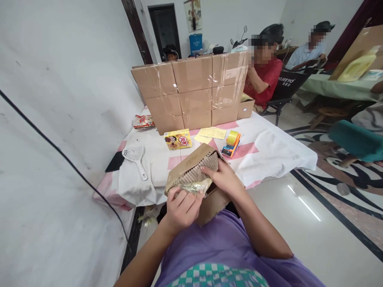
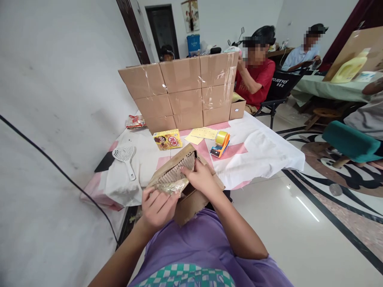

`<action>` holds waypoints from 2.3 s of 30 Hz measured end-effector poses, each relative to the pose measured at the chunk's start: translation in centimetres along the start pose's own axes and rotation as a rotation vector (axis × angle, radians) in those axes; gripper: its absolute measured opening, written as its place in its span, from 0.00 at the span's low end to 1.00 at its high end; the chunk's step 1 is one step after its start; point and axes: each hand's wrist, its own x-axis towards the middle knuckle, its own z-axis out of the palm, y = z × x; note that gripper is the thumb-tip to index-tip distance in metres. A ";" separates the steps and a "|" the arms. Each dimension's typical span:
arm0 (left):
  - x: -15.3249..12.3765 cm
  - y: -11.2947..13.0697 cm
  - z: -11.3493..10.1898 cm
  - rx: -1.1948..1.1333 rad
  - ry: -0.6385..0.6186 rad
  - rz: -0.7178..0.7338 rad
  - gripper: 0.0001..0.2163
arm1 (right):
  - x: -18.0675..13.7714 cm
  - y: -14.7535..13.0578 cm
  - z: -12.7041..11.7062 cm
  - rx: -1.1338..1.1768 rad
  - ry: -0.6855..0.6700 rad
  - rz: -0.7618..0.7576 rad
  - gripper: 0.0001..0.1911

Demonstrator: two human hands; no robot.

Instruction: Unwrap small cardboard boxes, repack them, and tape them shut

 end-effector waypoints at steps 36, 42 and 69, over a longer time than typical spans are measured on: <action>1.8 -5.7 -1.7 -0.063 -0.041 -0.261 0.12 | -1.4 -2.9 -5.3 0.585 -0.569 0.088 0.22; 5.0 -13.7 -1.9 -0.439 -0.106 -0.045 0.13 | -1.2 -9.5 -11.7 0.110 -0.650 -0.389 0.16; 7.7 -18.6 -4.2 -0.450 0.231 -0.447 0.10 | 11.6 -5.0 0.4 -0.275 -0.400 -0.596 0.04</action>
